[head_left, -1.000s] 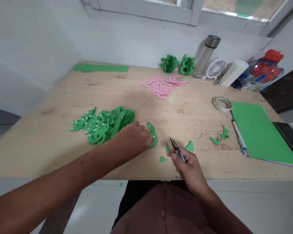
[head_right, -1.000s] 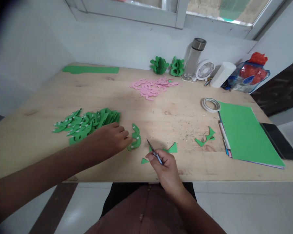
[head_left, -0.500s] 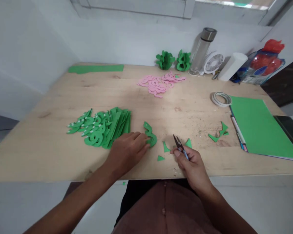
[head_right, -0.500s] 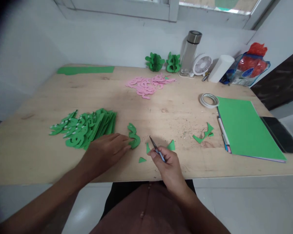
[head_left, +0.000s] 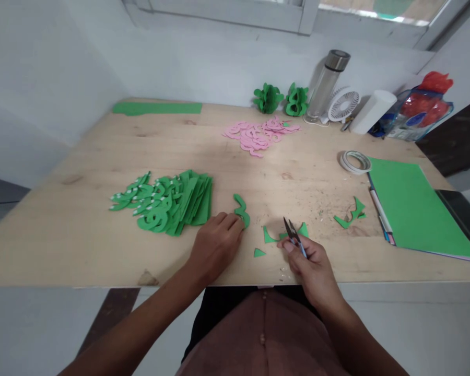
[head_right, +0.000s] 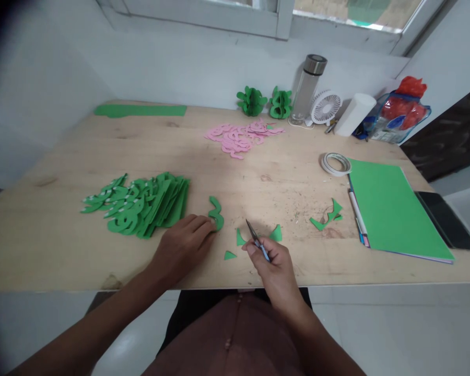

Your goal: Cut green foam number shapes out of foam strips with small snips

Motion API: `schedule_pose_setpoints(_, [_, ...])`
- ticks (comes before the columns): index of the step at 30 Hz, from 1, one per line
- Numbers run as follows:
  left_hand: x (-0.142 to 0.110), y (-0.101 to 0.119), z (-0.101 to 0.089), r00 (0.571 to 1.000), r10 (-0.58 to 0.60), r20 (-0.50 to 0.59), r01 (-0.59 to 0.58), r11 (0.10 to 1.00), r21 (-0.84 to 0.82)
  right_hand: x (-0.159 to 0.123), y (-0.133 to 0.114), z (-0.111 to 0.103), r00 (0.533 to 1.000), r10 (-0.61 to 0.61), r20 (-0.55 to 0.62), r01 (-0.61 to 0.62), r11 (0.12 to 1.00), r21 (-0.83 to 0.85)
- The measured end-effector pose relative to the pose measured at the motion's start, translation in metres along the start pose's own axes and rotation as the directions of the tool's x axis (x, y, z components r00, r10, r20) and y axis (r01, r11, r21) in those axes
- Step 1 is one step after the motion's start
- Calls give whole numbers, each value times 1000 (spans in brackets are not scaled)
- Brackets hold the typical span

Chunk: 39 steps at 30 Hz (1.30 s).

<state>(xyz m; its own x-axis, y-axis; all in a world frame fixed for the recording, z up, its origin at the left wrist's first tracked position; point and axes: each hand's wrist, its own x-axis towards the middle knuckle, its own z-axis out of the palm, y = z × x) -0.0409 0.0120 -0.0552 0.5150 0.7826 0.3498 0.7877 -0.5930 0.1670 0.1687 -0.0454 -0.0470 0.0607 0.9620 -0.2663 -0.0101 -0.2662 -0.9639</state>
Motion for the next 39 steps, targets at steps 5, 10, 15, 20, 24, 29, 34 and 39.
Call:
schedule_pose_setpoints(5, [-3, -6, 3, 999, 24, -43, -24, 1000, -17, 2, 1, 0, 1000, -3, 16, 3, 1000, 24])
schedule_pose_setpoints(10, [-2, -11, 3, 1000, 17, -12, -17, 1000, 13, 1, 1, 0, 1000, 2, 13, -3, 1000, 27])
schedule_pose_setpoints(15, [-1, -23, -1, 1000, 9, -3, -9, 999, 42, 1, -1, 1, 1000, 7, 10, -7, 1000, 17])
schedule_pose_setpoints(20, [-2, -33, -2, 1000, -10, 10, 9, 995, 97, 2, -1, -1, 1000, 3, -11, -3, 1000, 7])
schedule_pose_setpoints(24, [-4, -34, 1, 1000, -31, -4, 31, 997, 67, 3, -1, -6, 999, -7, -51, 8, 1000, 11])
schedule_pose_setpoints(29, [-3, -32, -1, 999, -15, -33, 17, 998, 53, 5, -1, -10, 997, 6, -76, -4, 1000, 17])
schedule_pose_setpoints(34, [-4, -11, -10, 991, 76, -109, -77, 997, -2, 8, -8, -15, 994, -9, -113, 12, 1000, 23])
schedule_pose_setpoints(39, [-26, 19, -7, 984, 175, 38, -172, 983, -67, 8, -13, -25, 982, -8, -187, 24, 996, 86])
